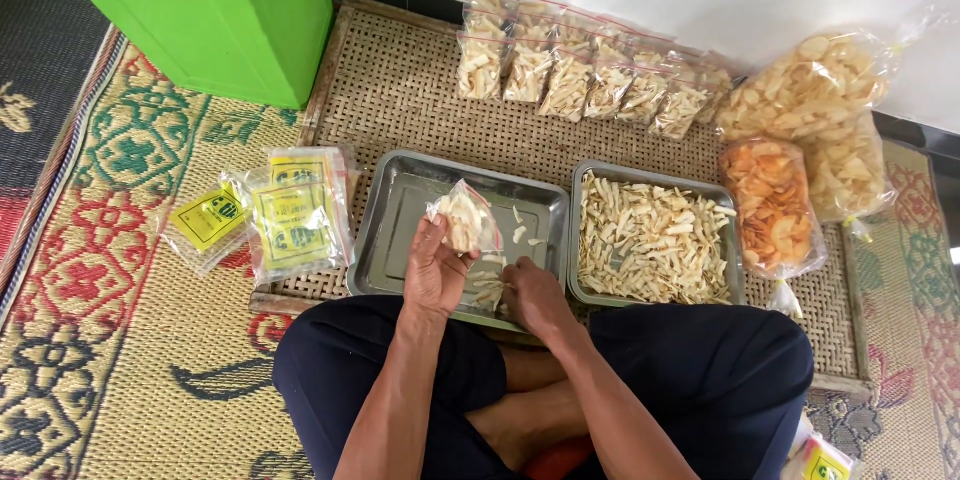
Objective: Packing small snack pieces into plastic zip-lock bags from a metal tray.
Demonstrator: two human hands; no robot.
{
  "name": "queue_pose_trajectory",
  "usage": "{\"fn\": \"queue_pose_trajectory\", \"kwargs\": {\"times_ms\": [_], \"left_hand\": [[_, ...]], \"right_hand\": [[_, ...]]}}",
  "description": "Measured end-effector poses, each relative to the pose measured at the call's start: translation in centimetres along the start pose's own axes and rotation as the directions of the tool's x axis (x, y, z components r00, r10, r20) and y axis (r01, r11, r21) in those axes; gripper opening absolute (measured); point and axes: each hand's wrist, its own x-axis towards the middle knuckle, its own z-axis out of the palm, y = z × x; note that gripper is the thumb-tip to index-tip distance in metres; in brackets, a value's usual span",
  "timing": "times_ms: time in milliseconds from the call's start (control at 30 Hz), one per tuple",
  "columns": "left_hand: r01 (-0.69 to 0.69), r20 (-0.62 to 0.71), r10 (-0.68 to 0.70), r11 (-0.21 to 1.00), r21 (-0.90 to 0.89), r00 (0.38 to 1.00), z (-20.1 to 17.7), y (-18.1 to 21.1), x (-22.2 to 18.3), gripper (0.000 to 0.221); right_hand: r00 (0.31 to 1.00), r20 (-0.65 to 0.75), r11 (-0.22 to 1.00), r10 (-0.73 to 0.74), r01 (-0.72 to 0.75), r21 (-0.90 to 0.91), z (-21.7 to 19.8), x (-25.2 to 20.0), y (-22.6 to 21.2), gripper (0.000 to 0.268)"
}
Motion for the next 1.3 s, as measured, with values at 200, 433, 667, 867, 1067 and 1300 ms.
{"fn": "queue_pose_trajectory", "kwargs": {"times_ms": [200,433,667,867,1067,1300], "left_hand": [[0.003,-0.009,-0.002,0.999,0.037,1.0,0.1,0.0,0.0,0.019],[0.0,-0.012,0.001,0.999,0.055,1.0,0.4,-0.3,-0.1,0.021],[-0.029,0.015,0.027,0.992,0.126,1.0,1.1,-0.3,-0.5,0.028],[-0.041,0.021,0.039,0.991,0.131,0.999,1.2,-0.3,-0.6,0.03],[-0.055,0.023,0.053,0.992,0.115,0.998,1.2,-0.4,-0.7,0.03],[-0.123,-0.032,0.133,0.97,0.208,0.991,1.5,-0.2,-1.1,0.034]], "right_hand": [[0.964,-0.118,0.916,0.239,-0.184,0.358,-1.6,-0.7,-0.4,0.013],[0.886,-0.081,0.516,0.457,-0.19,0.835,-8.0,-1.6,-3.5,0.01],[0.845,-0.326,0.412,0.424,0.141,0.9,-15.4,-0.2,-9.2,0.023],[0.82,-0.478,0.557,0.314,0.249,0.792,-18.6,1.1,-12.7,0.018],[0.793,-0.6,0.812,0.105,0.28,0.512,-18.1,2.2,-12.6,0.011],[0.79,-0.612,0.865,0.028,0.288,0.412,-17.0,2.2,-12.9,0.008]]}}
